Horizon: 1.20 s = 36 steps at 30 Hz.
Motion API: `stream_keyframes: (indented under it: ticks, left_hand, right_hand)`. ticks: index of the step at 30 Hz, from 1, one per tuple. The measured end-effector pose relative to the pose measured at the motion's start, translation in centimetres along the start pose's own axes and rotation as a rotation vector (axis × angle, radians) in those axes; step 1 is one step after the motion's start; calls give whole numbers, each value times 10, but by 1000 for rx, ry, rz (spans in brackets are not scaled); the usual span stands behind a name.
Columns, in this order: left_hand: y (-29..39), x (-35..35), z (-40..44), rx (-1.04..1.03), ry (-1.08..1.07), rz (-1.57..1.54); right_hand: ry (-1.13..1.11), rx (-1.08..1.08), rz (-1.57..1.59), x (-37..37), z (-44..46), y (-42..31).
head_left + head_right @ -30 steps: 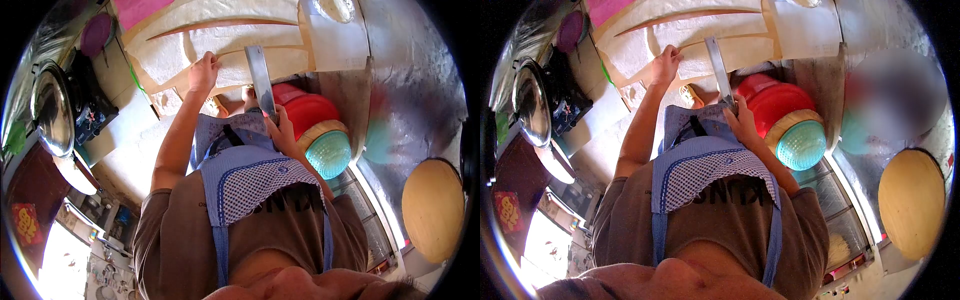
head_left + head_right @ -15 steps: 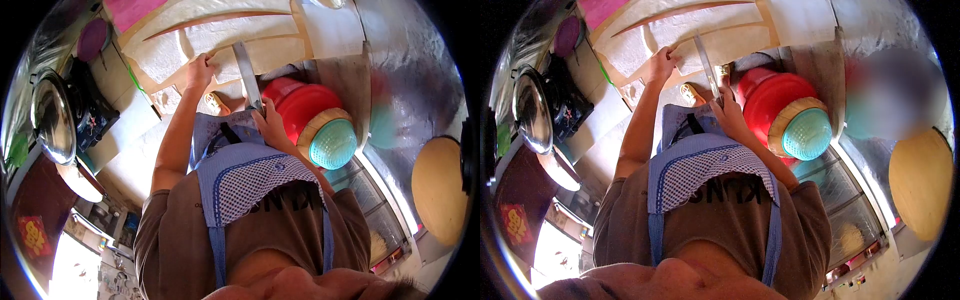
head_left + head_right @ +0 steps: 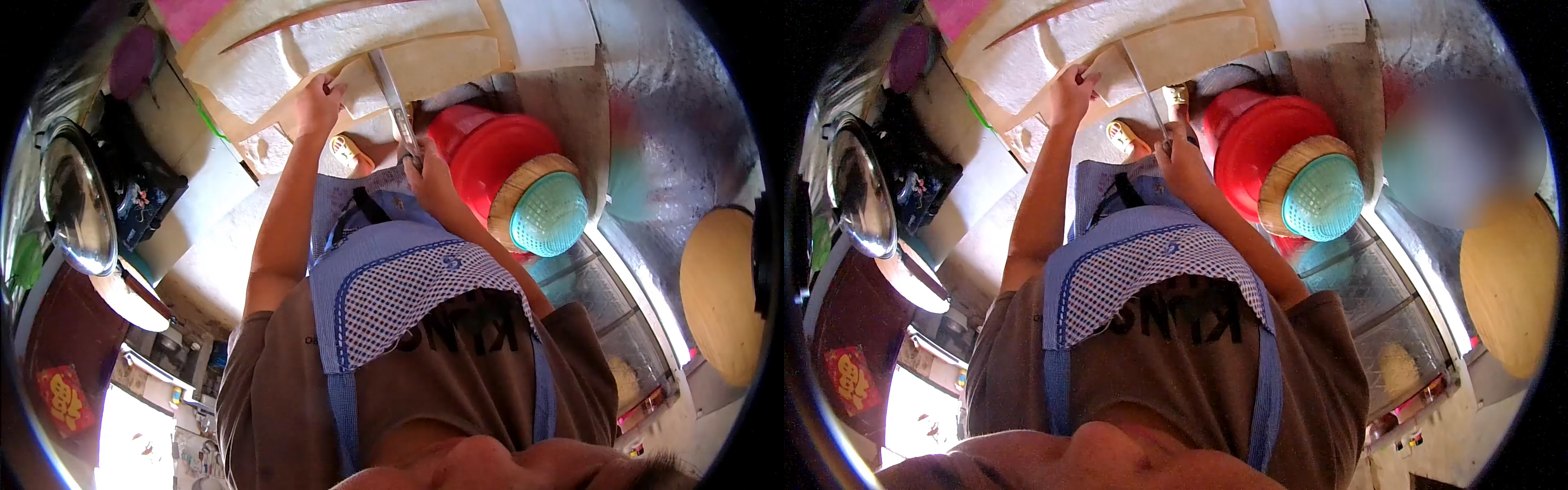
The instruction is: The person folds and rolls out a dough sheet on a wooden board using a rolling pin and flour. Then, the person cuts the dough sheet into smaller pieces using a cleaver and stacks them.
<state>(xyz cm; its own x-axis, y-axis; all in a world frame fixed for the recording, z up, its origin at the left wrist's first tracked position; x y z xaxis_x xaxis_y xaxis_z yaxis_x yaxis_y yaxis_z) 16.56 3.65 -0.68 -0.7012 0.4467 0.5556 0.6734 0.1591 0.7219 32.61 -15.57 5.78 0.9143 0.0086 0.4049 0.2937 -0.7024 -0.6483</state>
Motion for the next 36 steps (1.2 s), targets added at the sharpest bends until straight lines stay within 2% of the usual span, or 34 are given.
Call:
stream_keyframes:
  ticks: [1, 3, 5, 7, 8, 9, 11, 12, 13, 15, 16, 17, 18, 21, 25, 29, 31, 32, 34, 36]
  left_hand:
    - [1, 4, -2, 69, -7, -112]
    - [-7, 5, -2, 62, 1, -130]
    - [-15, 6, -1, 54, 1, -152]
    - [-17, 13, -4, 115, -7, -222]
    - [-19, 20, -4, 177, -60, -77]
    - [-16, 26, -10, 168, -52, -76]
    - [-9, 37, -23, -189, 184, 579]
    - [-6, 41, -26, -366, 311, 625]
    - [-3, 37, -24, -368, 311, 625]
    - [10, 19, -21, -509, 303, 393]
    - [17, 6, -16, -408, 170, 192]
    - [21, -11, -8, -398, 145, 197]
    - [34, -23, -4, -363, 152, 283]
    - [60, -49, 5, -296, 161, 389]
    - [63, -58, 12, -223, 89, 438]
    - [59, -61, 20, -235, 105, 440]
    - [54, -59, 25, -231, 122, 203]
    - [51, -58, 26, -228, 122, 204]
    - [49, -53, 25, -99, 140, 4]
    - [40, -47, 22, -37, 138, -39]
  right_hand:
    - [39, 58, -10, -2, 0, 4]
    - [89, 125, -13, -3, 3, 8]
    - [147, 281, -37, -1, 5, 7]
    - [122, 225, -49, -2, 4, 12]
    - [87, 177, -64, -2, 7, 14]
    - [91, 187, -62, -1, 8, 15]
    - [96, 197, 1, 1, 5, 16]
    - [102, 204, 1, 5, 3, 14]
    - [101, 134, 88, 9, -1, 15]
    - [95, 60, 176, 21, -12, 10]
    - [138, 92, 175, 34, -19, -2]
    - [185, 125, 174, 45, -23, -10]
    - [167, 31, 93, 54, -21, -10]
    - [143, 18, 137, 69, -19, -8]
    - [107, -6, 146, 76, -15, -6]
    - [84, 0, 170, 73, -8, 5]
    - [77, -4, 156, 74, -7, 6]
    - [65, -5, 156, 75, -6, 7]
    - [48, -7, 154, 76, -4, 11]
    - [23, 35, 152, 76, 0, 14]
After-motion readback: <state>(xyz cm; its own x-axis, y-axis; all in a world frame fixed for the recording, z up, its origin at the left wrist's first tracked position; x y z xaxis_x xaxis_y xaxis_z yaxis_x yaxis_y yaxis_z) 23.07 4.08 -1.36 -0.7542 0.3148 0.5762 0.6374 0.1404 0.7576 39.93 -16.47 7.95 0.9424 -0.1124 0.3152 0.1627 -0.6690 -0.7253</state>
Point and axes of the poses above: each hand's wrist, its own z-axis towards the middle knuckle, its own x-axis out of the back of the hand, y = z × x, the point moved 1 cm from there along z, towards the middle knuckle, and after that the axes turned 4 degrees about -x, right-handed, at the moved point
